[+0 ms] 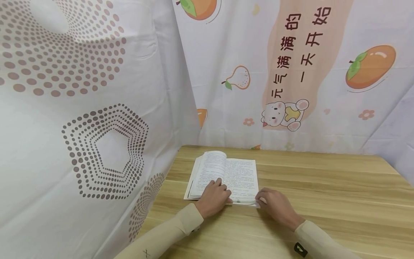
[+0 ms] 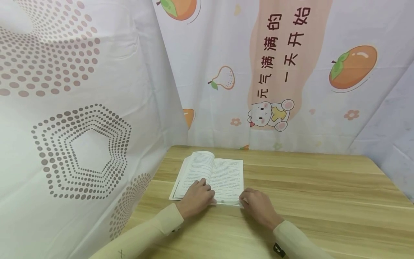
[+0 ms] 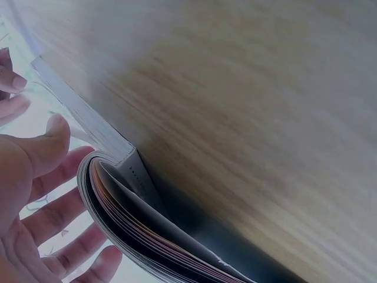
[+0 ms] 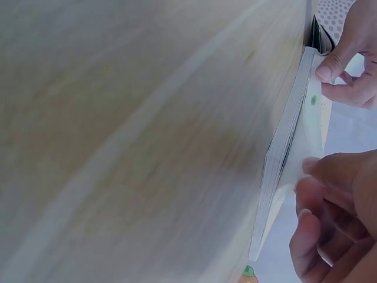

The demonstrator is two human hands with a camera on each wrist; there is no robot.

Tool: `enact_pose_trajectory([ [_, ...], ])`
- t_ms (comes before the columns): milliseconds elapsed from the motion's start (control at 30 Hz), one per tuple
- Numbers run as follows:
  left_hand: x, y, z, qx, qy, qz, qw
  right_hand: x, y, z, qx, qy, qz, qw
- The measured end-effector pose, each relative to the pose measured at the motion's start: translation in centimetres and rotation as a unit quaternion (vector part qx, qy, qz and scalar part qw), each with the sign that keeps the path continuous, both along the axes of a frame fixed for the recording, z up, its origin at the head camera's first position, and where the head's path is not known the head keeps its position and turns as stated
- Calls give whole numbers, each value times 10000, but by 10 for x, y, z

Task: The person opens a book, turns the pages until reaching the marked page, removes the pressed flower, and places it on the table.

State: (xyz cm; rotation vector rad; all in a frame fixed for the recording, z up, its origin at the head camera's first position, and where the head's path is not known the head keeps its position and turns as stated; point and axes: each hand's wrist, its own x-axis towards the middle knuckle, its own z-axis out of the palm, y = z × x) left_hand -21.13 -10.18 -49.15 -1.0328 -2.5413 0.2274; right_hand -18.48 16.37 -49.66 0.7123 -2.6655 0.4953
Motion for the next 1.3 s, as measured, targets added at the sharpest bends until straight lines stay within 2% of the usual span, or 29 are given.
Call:
enact_pose_trajectory([
  [233,2,1,1,-73,50,92,9999,1,3,-2,-20,263,-141,9996],
  [433,1,1,2,346,225,96,9991,1,4,-2,-37,212,-194,9996],
  [633,0,-1,-3,785,569,-215,9951,3,3,-2,30,68,-201,9998],
  [800,-2,-4,-5,1068,754,-529,9900,4,2,-2,9,20,-47,10000],
  [900,-3,-3,-3,898,789,-517,9915,5,2,-1,-46,-116,40,9999],
  [1033,-2,0,-1,288,799,-399,9956,4,2,-1,-80,-281,86,9995],
  [1133,-1,1,0,-117,724,-283,9969,3,2,-1,13,-217,201,9996],
  [1200,0,1,0,-241,659,-185,9974,3,2,-1,125,-150,277,9994],
  [1300,1,1,0,-206,657,-70,9976,2,2,0,230,-151,311,9991],
])
